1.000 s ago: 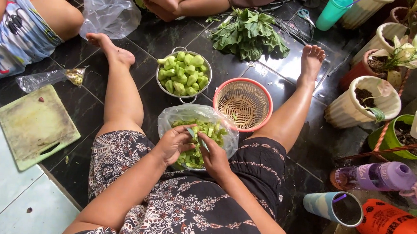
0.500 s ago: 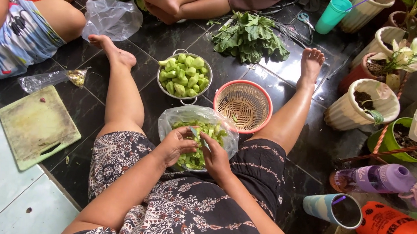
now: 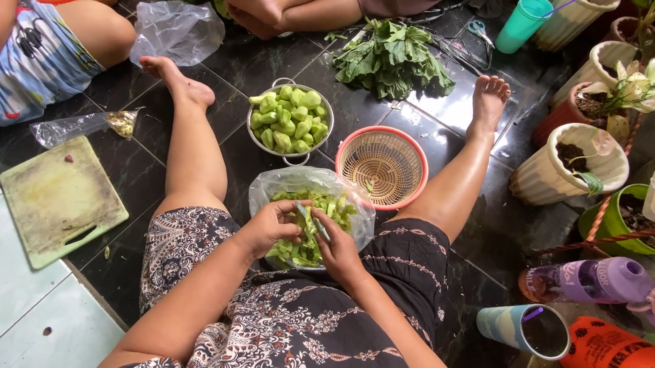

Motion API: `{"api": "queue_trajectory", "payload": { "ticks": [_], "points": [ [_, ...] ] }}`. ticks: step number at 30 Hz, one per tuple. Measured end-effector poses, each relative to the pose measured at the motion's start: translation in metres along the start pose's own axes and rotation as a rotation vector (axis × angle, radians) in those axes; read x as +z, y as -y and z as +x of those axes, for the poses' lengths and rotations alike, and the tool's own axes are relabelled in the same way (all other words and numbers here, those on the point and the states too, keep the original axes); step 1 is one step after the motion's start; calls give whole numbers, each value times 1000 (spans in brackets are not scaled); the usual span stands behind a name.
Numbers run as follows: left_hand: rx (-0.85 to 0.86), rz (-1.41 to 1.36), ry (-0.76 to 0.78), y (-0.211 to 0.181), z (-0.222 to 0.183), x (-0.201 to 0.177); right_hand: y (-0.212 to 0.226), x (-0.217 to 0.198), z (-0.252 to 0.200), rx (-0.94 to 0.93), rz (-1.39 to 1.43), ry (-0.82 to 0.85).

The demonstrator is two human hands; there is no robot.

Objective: A person is sitting on the floor, meticulously picking small green leaves from their stems and collecting them in a plastic bag.

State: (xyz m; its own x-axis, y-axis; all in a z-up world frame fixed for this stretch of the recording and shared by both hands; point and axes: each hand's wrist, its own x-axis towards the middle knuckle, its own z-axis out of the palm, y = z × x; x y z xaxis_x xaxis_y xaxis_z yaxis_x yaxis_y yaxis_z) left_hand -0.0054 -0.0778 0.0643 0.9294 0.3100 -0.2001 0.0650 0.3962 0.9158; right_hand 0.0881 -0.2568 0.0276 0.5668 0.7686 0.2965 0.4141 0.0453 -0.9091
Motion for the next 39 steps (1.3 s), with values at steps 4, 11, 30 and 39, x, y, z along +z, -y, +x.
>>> {"api": "queue_trajectory", "payload": {
  "ticks": [4, 11, 30, 39],
  "points": [
    [-14, 18, 11, -5, -2, -2, -1, -1, 1, -5, 11, 8],
    [1, 144, 21, -25, -11, 6, 3, -2, 1, 21, 45, 47],
    [-109, -64, 20, -13, -2, -5, -37, 9, -3, 93, 509, 32],
    [-100, -396, -98, 23, 21, -41, 5, 3, -6, 170, 218, 84]
  ]
}}
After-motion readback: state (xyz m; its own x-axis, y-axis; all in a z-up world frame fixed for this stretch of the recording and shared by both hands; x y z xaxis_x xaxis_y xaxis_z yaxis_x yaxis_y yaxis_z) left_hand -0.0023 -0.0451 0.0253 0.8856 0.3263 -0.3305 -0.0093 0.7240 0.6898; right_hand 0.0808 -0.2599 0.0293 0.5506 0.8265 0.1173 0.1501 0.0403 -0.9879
